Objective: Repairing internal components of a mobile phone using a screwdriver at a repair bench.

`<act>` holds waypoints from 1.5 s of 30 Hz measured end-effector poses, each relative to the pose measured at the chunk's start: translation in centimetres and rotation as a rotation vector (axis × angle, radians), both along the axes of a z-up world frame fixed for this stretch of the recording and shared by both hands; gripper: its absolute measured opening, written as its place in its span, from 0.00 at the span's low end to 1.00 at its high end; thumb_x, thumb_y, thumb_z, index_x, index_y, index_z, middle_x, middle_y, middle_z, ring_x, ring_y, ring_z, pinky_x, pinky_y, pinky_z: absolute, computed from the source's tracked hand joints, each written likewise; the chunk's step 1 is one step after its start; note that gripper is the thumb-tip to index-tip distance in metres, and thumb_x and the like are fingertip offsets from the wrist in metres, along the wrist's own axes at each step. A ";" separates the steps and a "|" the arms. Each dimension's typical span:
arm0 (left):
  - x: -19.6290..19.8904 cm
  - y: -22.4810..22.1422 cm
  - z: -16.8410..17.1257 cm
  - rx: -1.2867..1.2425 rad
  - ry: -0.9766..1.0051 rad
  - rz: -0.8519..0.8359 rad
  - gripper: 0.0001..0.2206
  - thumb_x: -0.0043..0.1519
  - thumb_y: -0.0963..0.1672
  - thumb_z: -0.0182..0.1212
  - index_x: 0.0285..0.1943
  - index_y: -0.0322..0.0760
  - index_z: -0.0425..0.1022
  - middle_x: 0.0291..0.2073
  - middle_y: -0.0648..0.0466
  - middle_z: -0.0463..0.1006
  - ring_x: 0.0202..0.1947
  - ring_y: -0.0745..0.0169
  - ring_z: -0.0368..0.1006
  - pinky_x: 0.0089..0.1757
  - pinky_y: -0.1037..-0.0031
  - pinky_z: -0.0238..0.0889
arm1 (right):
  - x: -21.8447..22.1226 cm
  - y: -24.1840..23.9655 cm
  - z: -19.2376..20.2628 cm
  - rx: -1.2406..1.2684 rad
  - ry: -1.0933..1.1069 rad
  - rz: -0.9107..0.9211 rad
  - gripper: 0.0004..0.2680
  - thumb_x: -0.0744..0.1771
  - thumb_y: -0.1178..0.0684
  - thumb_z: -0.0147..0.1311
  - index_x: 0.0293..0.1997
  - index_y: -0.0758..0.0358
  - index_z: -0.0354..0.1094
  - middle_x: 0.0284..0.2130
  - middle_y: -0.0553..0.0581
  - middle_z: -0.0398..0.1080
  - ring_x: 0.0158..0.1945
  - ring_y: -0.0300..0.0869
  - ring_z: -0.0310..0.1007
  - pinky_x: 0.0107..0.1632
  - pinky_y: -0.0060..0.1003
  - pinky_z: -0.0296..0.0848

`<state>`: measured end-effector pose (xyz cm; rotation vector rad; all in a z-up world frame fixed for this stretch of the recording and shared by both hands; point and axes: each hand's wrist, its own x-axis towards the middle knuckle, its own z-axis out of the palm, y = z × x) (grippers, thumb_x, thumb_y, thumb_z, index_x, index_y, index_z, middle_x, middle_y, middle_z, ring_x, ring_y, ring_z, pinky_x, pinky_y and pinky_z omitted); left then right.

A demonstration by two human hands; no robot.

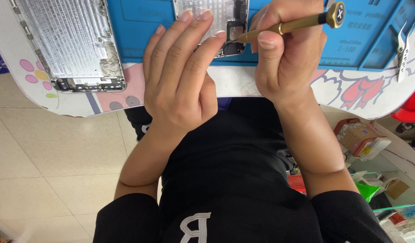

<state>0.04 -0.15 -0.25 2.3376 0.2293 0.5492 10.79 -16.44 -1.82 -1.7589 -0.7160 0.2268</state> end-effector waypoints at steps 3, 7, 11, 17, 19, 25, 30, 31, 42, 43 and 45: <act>0.0 0.2 0.1 -0.027 0.003 0.006 0.17 0.64 0.36 0.52 0.58 0.35 0.81 0.61 0.49 0.78 0.67 0.52 0.71 0.65 0.61 0.60 | 0.0 0.0 0.2 -0.017 -0.019 0.013 0.12 0.78 0.45 0.47 0.55 0.66 0.56 0.33 0.56 0.65 0.31 0.38 0.69 0.36 0.29 0.69; 0.0 0.1 0.0 -0.026 0.007 -0.001 0.17 0.64 0.36 0.52 0.58 0.35 0.81 0.61 0.49 0.78 0.67 0.52 0.71 0.65 0.60 0.61 | -0.1 -0.3 -0.2 0.001 0.015 0.015 0.12 0.78 0.45 0.49 0.53 0.66 0.55 0.34 0.56 0.65 0.30 0.38 0.66 0.34 0.29 0.66; 0.1 0.2 0.1 -0.016 -0.022 -0.002 0.17 0.62 0.36 0.53 0.56 0.35 0.82 0.60 0.48 0.78 0.65 0.50 0.72 0.64 0.59 0.61 | 0.0 -0.2 0.1 -0.047 -0.099 0.041 0.11 0.78 0.46 0.49 0.55 0.65 0.57 0.37 0.59 0.65 0.35 0.39 0.69 0.39 0.31 0.69; -0.1 0.4 -0.1 -0.009 -0.025 -0.019 0.16 0.62 0.36 0.53 0.57 0.34 0.81 0.61 0.48 0.77 0.66 0.49 0.71 0.65 0.58 0.61 | 0.6 0.7 2.5 -0.147 -0.302 0.060 0.08 0.76 0.52 0.56 0.51 0.65 0.63 0.39 0.58 0.69 0.42 0.46 0.71 0.47 0.39 0.69; -0.1 0.4 -0.2 -0.007 -0.043 -0.034 0.17 0.62 0.36 0.54 0.58 0.34 0.81 0.61 0.48 0.77 0.67 0.49 0.71 0.65 0.58 0.61 | 0.8 0.5 3.8 -0.199 -0.385 0.074 0.06 0.75 0.54 0.59 0.49 0.65 0.66 0.39 0.58 0.71 0.44 0.49 0.71 0.48 0.43 0.70; -0.4 0.5 -0.6 -0.018 -0.064 -0.052 0.17 0.62 0.35 0.54 0.59 0.33 0.79 0.62 0.49 0.76 0.68 0.49 0.70 0.65 0.58 0.61 | 1.3 -0.6 6.3 -0.328 -0.406 0.235 0.06 0.71 0.61 0.63 0.50 0.63 0.68 0.44 0.55 0.77 0.49 0.43 0.77 0.51 0.34 0.73; -0.6 0.5 -0.5 -0.029 -0.056 -0.054 0.18 0.61 0.35 0.54 0.60 0.33 0.78 0.64 0.49 0.74 0.67 0.50 0.68 0.66 0.58 0.60 | 1.6 -0.5 6.6 -0.192 -0.466 0.218 0.15 0.70 0.60 0.63 0.56 0.71 0.56 0.46 0.54 0.74 0.46 0.45 0.79 0.47 0.32 0.74; -0.6 0.5 -0.6 -0.029 -0.060 -0.053 0.18 0.61 0.35 0.54 0.60 0.33 0.78 0.64 0.49 0.74 0.67 0.50 0.68 0.66 0.58 0.60 | 1.9 -0.6 7.1 -0.192 -0.471 0.219 0.15 0.70 0.60 0.63 0.56 0.71 0.56 0.46 0.54 0.74 0.46 0.45 0.79 0.47 0.32 0.74; -0.2 0.7 0.6 -0.076 -0.101 -0.047 0.16 0.57 0.33 0.57 0.54 0.30 0.78 0.57 0.47 0.75 0.62 0.46 0.71 0.62 0.59 0.63 | 3.7 0.9 11.6 -1.085 -1.609 0.318 0.14 0.73 0.33 0.47 0.32 0.42 0.69 0.21 0.35 0.63 0.22 0.26 0.60 0.31 0.22 0.55; -0.5 0.6 0.3 -0.079 -0.103 -0.049 0.16 0.57 0.33 0.57 0.54 0.30 0.78 0.57 0.47 0.75 0.62 0.46 0.71 0.62 0.59 0.63 | 3.5 0.6 11.5 -1.090 -1.611 0.318 0.14 0.73 0.33 0.47 0.32 0.42 0.69 0.21 0.35 0.63 0.22 0.26 0.60 0.31 0.22 0.55; -0.6 0.6 -0.4 -0.040 -0.101 -0.055 0.16 0.60 0.33 0.56 0.57 0.31 0.77 0.62 0.49 0.73 0.64 0.50 0.69 0.65 0.61 0.61 | 3.5 0.1 11.3 -0.879 -1.014 0.419 0.04 0.71 0.49 0.51 0.39 0.50 0.71 0.32 0.33 0.69 0.29 0.22 0.64 0.33 0.17 0.58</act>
